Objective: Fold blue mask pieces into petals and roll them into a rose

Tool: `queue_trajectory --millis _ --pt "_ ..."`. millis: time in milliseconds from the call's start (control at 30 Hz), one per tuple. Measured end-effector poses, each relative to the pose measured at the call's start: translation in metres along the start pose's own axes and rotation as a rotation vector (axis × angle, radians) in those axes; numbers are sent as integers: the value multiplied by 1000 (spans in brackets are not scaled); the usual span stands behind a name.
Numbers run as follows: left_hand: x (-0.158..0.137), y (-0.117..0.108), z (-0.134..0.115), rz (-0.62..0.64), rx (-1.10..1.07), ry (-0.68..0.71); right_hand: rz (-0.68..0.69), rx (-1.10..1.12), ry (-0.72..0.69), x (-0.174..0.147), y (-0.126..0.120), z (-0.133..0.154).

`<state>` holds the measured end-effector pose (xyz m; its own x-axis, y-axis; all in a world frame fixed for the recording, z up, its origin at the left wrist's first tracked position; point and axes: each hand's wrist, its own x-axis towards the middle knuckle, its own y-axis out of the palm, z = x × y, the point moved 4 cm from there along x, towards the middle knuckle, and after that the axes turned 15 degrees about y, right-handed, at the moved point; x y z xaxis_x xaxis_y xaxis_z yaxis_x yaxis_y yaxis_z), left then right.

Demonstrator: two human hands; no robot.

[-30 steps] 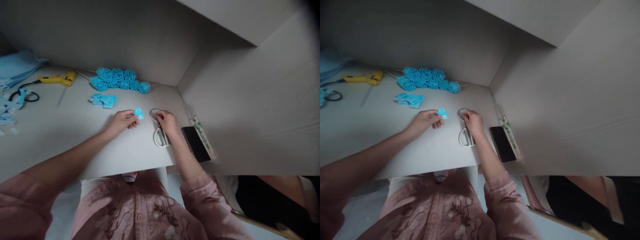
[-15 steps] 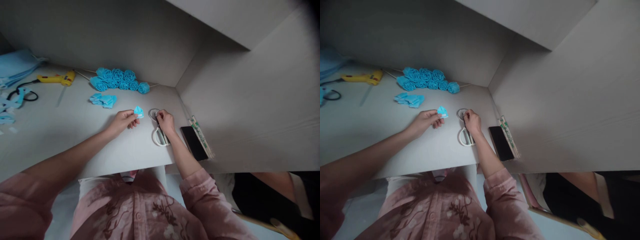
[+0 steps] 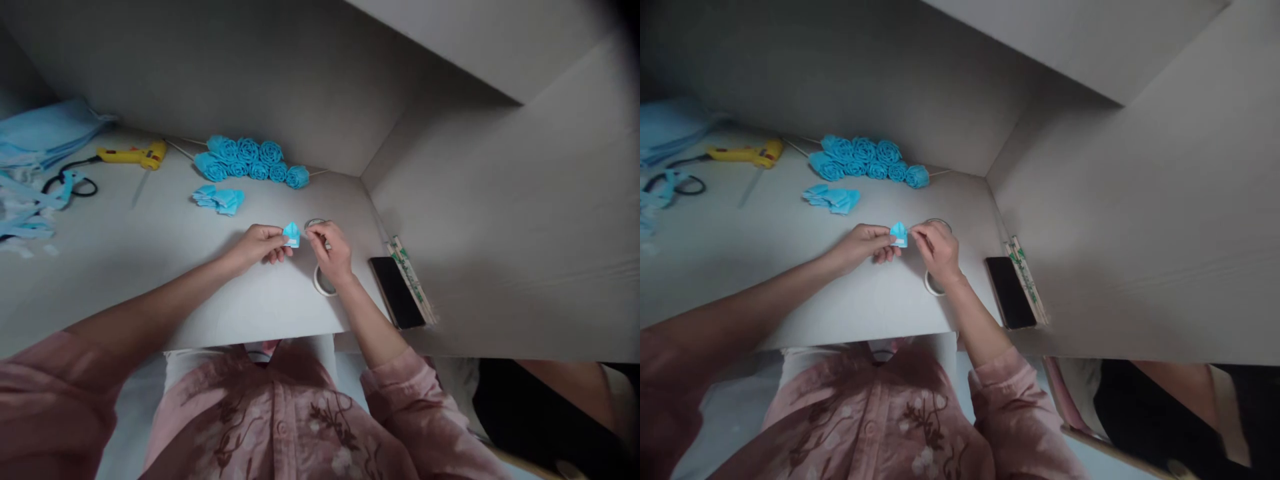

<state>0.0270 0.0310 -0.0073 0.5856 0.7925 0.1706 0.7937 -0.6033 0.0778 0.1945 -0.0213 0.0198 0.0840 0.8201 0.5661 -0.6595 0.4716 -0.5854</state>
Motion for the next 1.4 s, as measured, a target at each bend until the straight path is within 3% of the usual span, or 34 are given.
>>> queue_trajectory --millis 167,733,1233,1400 --pt "-1 4 -1 43 -41 -23 -7 -18 -137 1 -1 10" --pt "-4 7 -5 85 -43 -57 -43 -64 -158 1 0 6" --pt "-2 1 -3 -37 -89 -30 38 -61 -169 1 3 5" --pt "-2 -2 2 -53 -83 -36 123 -46 -136 2 6 0"
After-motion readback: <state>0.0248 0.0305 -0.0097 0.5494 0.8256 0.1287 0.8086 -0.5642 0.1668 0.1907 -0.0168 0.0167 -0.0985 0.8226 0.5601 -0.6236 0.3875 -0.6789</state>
